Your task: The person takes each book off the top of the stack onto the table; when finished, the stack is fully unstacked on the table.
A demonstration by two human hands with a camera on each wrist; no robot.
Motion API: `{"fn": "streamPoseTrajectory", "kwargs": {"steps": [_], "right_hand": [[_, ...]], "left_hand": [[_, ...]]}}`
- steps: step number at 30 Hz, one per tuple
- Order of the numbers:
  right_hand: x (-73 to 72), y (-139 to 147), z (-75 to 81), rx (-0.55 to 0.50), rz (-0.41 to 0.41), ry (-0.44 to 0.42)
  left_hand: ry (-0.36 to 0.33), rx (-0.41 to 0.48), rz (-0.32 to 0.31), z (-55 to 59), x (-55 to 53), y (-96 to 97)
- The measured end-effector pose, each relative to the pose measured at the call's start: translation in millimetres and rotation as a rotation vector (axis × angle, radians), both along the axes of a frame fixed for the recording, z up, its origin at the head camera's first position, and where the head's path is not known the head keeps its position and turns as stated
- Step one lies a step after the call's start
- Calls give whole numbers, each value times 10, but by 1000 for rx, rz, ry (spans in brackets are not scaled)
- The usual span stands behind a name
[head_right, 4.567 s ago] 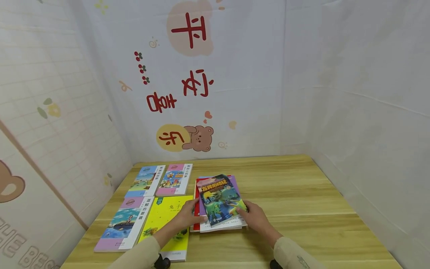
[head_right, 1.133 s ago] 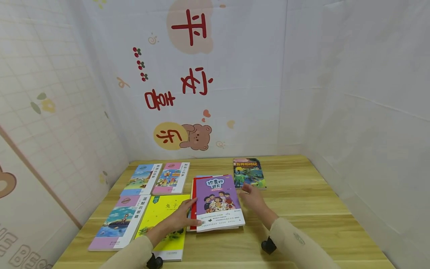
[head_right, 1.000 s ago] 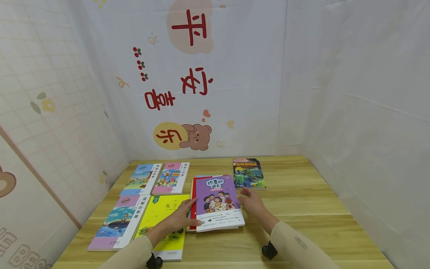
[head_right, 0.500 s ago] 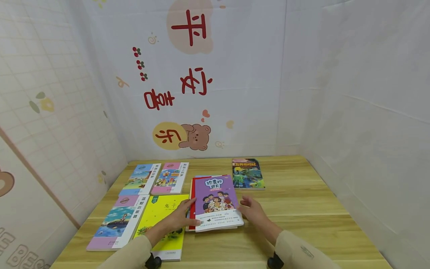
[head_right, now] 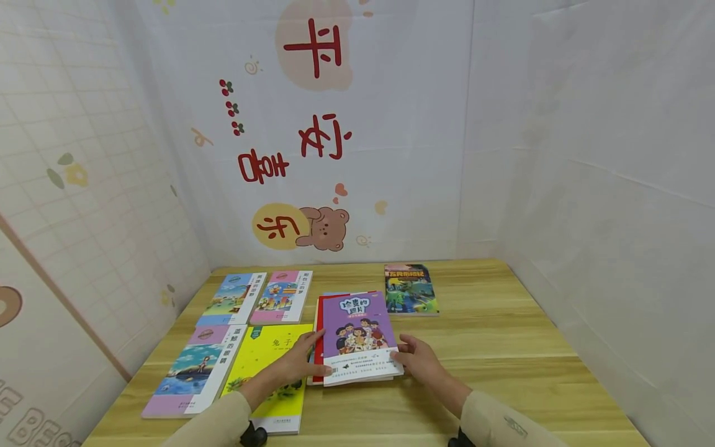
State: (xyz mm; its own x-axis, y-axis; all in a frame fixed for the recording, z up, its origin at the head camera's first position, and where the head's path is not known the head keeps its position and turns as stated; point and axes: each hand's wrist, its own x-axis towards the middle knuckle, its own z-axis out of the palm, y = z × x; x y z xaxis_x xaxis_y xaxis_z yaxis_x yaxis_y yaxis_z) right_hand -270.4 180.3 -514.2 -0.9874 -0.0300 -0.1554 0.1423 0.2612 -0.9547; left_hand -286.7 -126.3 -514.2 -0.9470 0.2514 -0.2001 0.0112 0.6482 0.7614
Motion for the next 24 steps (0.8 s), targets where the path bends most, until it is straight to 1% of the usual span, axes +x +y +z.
{"fn": "streamPoseTrajectory", "kwargs": {"steps": [4,10,14,17,21,24], "right_hand": [[14,-14,29,-9,-6,3],[14,-35,71,-10,-6,-3],[23,-49,83,-21,16,-13],[36,-57,87,-57,45,-11],[58,-61,87,-152,91,-15],[72,-67,91,-181,98,-19]], "left_hand": [[-4,5,4,6,-7,-3],[4,13,-8,0,1,-11],[10,19,-19,-9,8,-13],[12,19,-24,-10,7,-16],[13,17,-27,-10,4,-19],[14,17,-31,-17,-5,-22]]}}
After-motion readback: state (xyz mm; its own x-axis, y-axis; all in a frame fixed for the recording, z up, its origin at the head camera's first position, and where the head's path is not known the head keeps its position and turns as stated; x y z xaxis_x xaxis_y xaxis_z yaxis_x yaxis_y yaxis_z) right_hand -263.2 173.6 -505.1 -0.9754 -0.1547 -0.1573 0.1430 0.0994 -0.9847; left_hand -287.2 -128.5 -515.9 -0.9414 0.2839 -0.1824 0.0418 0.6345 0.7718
